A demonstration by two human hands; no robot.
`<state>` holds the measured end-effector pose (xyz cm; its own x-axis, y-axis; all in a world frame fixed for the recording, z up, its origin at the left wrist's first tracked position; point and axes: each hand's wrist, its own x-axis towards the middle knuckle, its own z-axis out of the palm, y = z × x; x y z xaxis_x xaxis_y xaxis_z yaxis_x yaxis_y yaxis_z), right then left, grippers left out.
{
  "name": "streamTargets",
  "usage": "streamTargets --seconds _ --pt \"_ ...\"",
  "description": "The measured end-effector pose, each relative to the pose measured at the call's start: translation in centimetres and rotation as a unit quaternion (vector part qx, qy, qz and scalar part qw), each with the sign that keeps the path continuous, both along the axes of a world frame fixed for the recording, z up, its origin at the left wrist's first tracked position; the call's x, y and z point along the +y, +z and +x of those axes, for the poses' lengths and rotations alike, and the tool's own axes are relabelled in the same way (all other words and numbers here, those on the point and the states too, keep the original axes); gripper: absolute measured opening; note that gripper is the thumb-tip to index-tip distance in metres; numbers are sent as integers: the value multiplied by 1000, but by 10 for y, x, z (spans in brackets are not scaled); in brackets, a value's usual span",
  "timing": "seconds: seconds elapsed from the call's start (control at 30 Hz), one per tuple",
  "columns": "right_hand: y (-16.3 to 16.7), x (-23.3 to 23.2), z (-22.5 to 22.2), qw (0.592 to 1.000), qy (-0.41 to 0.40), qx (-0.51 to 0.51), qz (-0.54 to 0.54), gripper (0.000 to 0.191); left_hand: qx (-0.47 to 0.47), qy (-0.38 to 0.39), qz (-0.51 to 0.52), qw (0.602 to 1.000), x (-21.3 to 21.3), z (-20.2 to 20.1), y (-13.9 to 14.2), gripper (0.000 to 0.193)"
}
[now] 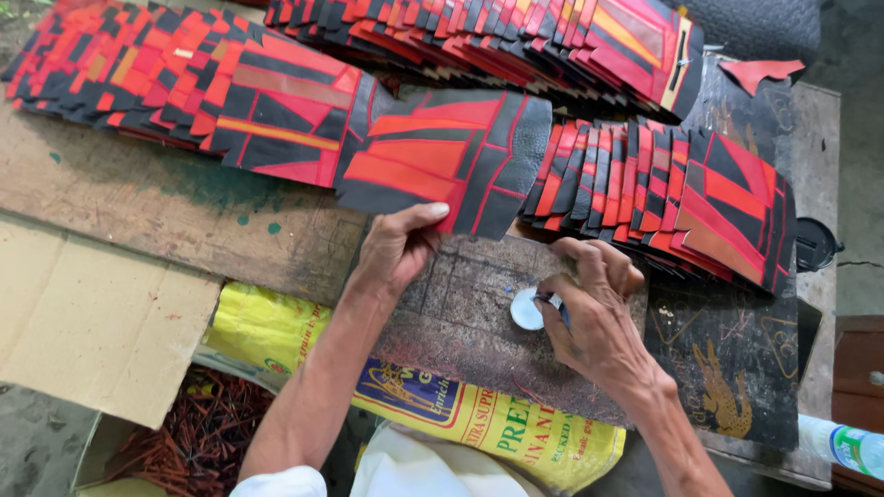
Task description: The person repeatedly picks red and black shoe upper pieces from a stack, applies glue to the edges using a small cloth, and places the treated pieces onto a separate stack on the table.
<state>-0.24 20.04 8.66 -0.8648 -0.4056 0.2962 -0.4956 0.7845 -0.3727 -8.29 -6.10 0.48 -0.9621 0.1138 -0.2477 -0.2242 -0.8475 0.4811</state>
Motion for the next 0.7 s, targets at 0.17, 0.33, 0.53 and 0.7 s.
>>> streamTargets --seconds 0.17,0.33,0.53,0.7 --pt "-9 7 6 935 -104 -76 -329 17 -51 -16 183 982 14 31 -11 15" --pt "-15 5 5 616 -54 -303 -725 9 -56 -31 247 967 35 66 -23 14" --pt "-9 -12 2 621 -15 -310 -719 7 -73 -47 273 958 49 73 -6 28" --pt "-4 -14 2 635 -18 -307 -709 8 -56 -57 273 959 51 74 5 39"
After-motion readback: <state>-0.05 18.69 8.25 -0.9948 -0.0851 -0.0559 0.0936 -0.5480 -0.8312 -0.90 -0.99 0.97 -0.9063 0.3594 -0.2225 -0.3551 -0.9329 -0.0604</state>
